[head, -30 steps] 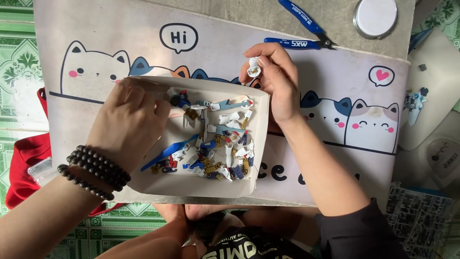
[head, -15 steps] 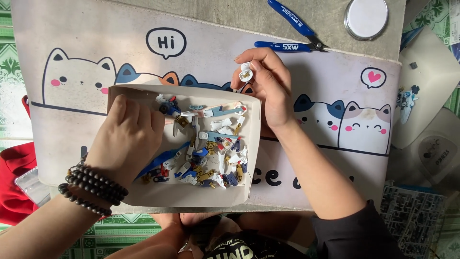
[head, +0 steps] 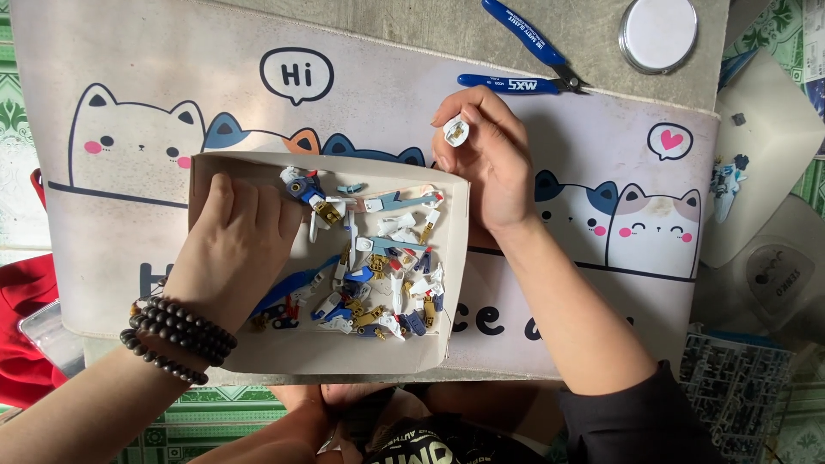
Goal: The person assembles a small model kit by hand, picking up various plastic parts from a box and snapping them together. They handle multiple small components, including white, blue, and gold pieces, and connect them to form a larger structure.
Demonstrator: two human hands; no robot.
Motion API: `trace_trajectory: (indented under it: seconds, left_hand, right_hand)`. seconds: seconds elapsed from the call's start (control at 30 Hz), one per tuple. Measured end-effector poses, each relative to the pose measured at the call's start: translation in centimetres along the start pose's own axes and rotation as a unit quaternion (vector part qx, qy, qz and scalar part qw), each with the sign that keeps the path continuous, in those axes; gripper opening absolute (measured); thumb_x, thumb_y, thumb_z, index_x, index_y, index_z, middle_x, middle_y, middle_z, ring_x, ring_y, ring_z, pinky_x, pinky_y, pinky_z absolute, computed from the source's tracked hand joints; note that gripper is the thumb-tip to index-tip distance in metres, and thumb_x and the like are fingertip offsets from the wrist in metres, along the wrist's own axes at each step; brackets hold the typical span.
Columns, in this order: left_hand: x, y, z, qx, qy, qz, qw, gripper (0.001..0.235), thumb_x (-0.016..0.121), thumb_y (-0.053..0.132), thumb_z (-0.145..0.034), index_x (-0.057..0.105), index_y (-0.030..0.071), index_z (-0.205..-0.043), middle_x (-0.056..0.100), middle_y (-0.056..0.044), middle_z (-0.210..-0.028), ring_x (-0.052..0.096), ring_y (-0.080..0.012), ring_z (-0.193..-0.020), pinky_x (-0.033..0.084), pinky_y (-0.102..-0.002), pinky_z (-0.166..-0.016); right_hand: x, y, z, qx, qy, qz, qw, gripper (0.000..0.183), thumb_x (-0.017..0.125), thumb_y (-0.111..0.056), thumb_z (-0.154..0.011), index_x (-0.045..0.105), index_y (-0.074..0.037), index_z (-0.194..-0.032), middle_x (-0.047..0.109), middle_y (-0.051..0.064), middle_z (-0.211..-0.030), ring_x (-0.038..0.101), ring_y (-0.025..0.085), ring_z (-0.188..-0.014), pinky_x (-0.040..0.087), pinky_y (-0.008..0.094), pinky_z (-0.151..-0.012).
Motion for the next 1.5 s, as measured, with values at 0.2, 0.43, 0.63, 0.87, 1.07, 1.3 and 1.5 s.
trace_trajectory:
  seconds: [0.2,0.43,0.63,0.87,1.07,1.3,1.5]
  left_hand:
    - [0.3,0.1,0.1,-0.001,-0.007,0.001,1.0,0.018,0.052,0.019,-0.086,0.053,0.01,-0.102,0.058,-0.007,-0.093,0.056,-0.0197,-0.09,0.04,-0.033,-0.094]
    - [0.8,0.4,0.2,0.002,-0.008,0.007,1.0,0.024,0.052,0.019,-0.084,0.052,0.009,-0.106,0.058,-0.009,-0.098,0.056,-0.0217,-0.096,0.041,-0.036,-0.096]
    - [0.8,0.5,0.1,0.004,-0.01,0.0,1.0,0.023,0.051,0.019,-0.085,0.052,0.008,-0.106,0.059,-0.01,-0.099,0.057,-0.0229,-0.097,0.042,-0.037,-0.096]
    - [0.7,0.4,0.0,0.005,-0.008,0.007,1.0,0.025,0.049,0.019,-0.085,0.051,0.007,-0.106,0.058,-0.011,-0.097,0.056,-0.0233,-0.095,0.041,-0.038,-0.096]
    - [0.9,0.6,-0.1,-0.007,-0.002,0.003,1.0,0.022,0.051,0.017,-0.084,0.052,0.008,-0.104,0.057,-0.01,-0.095,0.053,-0.0223,-0.09,0.04,-0.037,-0.095]
    - [0.9,0.6,0.0,-0.009,-0.006,0.011,1.0,0.022,0.049,0.017,-0.084,0.052,0.007,-0.104,0.058,-0.012,-0.096,0.054,-0.024,-0.093,0.039,-0.038,-0.096]
    - [1.0,0.6,-0.1,-0.005,0.0,-0.002,1.0,0.016,0.051,0.017,-0.085,0.052,0.009,-0.099,0.056,-0.009,-0.09,0.054,-0.022,-0.089,0.039,-0.037,-0.093]
  right_hand:
    - [-0.2,0.0,-0.1,0.022,0.0,-0.022,1.0,0.02,0.041,-0.024,-0.092,0.053,-0.009,-0.088,0.041,-0.002,-0.06,0.037,0.008,-0.056,0.031,0.022,-0.058]
    - [-0.5,0.0,0.4,0.026,0.031,0.011,0.999,0.014,0.047,-0.02,-0.086,0.055,-0.008,-0.086,0.052,0.001,-0.074,0.042,0.006,-0.061,0.035,0.017,-0.058]
    - [-0.4,0.1,0.7,-0.02,0.004,0.051,0.998,0.012,0.047,-0.015,-0.087,0.056,-0.008,-0.09,0.055,0.002,-0.085,0.043,0.005,-0.068,0.035,0.015,-0.062]
    - [-0.2,0.3,0.5,-0.008,-0.027,0.004,1.0,0.012,0.045,-0.015,-0.084,0.056,-0.009,-0.087,0.056,0.003,-0.087,0.041,0.007,-0.068,0.03,0.018,-0.061]
    - [0.2,0.2,0.2,0.003,-0.046,-0.054,0.997,0.014,0.043,-0.015,-0.083,0.054,-0.007,-0.085,0.053,0.006,-0.083,0.043,0.011,-0.07,0.035,0.022,-0.065]
    - [0.4,0.2,0.3,0.018,-0.059,-0.076,0.995,0.014,0.043,-0.015,-0.084,0.054,-0.006,-0.085,0.052,0.006,-0.081,0.041,0.01,-0.062,0.032,0.02,-0.059]
    - [0.3,0.1,0.3,0.013,-0.055,-0.059,0.997,0.014,0.044,-0.015,-0.084,0.055,-0.007,-0.085,0.053,0.006,-0.083,0.042,0.01,-0.065,0.033,0.021,-0.062]
Point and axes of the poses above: each hand's wrist, its own z-axis away from the middle knuckle, its own x-axis out of the palm, y = z × x, the point moved 4 cm from there along -z, towards the middle knuckle
